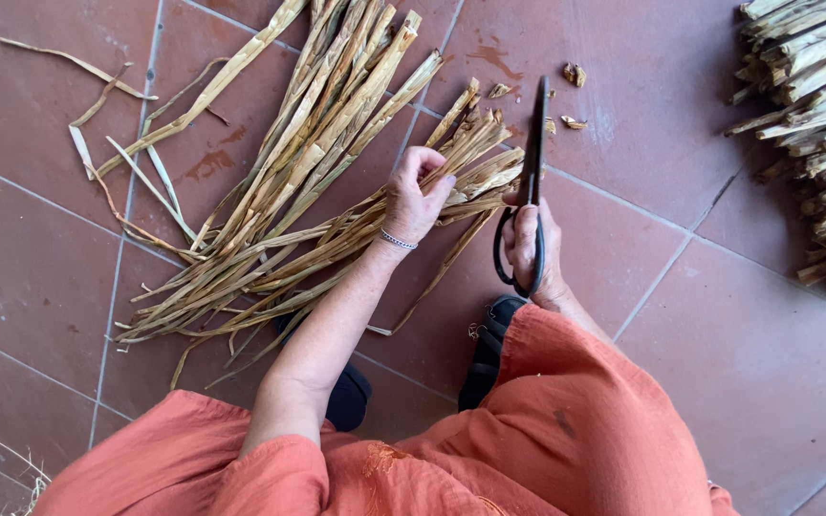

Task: The person sits on a tiled floor with a large bundle of dried plant stalks and uses scissors to trim off hard knots and damaged ends, letting the cut pieces fall aside. They periodically gather and reposition the bundle to trim new sections.

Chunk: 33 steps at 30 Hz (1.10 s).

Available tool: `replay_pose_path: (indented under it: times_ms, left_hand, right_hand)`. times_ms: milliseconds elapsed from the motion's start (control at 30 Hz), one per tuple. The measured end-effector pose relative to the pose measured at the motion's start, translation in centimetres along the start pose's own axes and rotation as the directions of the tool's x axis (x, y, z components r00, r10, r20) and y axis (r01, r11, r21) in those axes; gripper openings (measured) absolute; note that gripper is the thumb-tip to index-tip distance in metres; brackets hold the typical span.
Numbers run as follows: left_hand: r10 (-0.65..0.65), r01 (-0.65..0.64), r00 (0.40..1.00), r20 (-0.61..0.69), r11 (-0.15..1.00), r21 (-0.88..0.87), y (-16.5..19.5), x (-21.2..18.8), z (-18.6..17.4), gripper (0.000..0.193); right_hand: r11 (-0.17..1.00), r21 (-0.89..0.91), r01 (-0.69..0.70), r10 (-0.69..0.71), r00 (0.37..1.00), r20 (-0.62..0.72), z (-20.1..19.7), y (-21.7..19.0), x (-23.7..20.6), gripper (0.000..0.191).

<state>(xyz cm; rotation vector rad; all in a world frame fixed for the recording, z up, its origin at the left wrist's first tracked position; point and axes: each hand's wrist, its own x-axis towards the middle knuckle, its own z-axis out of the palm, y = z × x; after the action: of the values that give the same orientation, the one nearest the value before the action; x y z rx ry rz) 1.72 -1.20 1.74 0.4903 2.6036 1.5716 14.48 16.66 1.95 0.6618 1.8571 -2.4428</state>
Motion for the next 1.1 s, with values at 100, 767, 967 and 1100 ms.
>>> replay_pose_path:
  times_ms: [100,767,967,1100]
  left_hand:
    - [-0.229,0.235,0.971,0.065,0.964,-0.125,-0.5,0.3,-0.2,0.042]
    - [-0.379,0.527,0.850,0.367,0.639,-0.561,2.5,0.6,-1.6,0.036]
    - [-0.404,0.526,0.850,0.339,0.689,-0.498,1.8,1.3,-1.0,0.029]
    - [-0.417,0.521,0.851,0.319,0.592,-0.616,0.6,1.3,-0.4,0.029]
  right_hand:
    - [0.995,-0.028,-0.092,0.092,0.996,0.009,0.5,-0.1,-0.7,0.057]
    - [0.796,-0.605,-0.024,0.100,0.991,0.093,1.4,-0.9,-1.2,0.050]
    - [0.731,-0.638,0.242,-0.156,0.970,0.188,1.4,-1.3,-1.6,0.049]
    - [0.972,-0.233,-0.036,0.093,0.967,0.238,2.0,-1.6,-1.7,0.070]
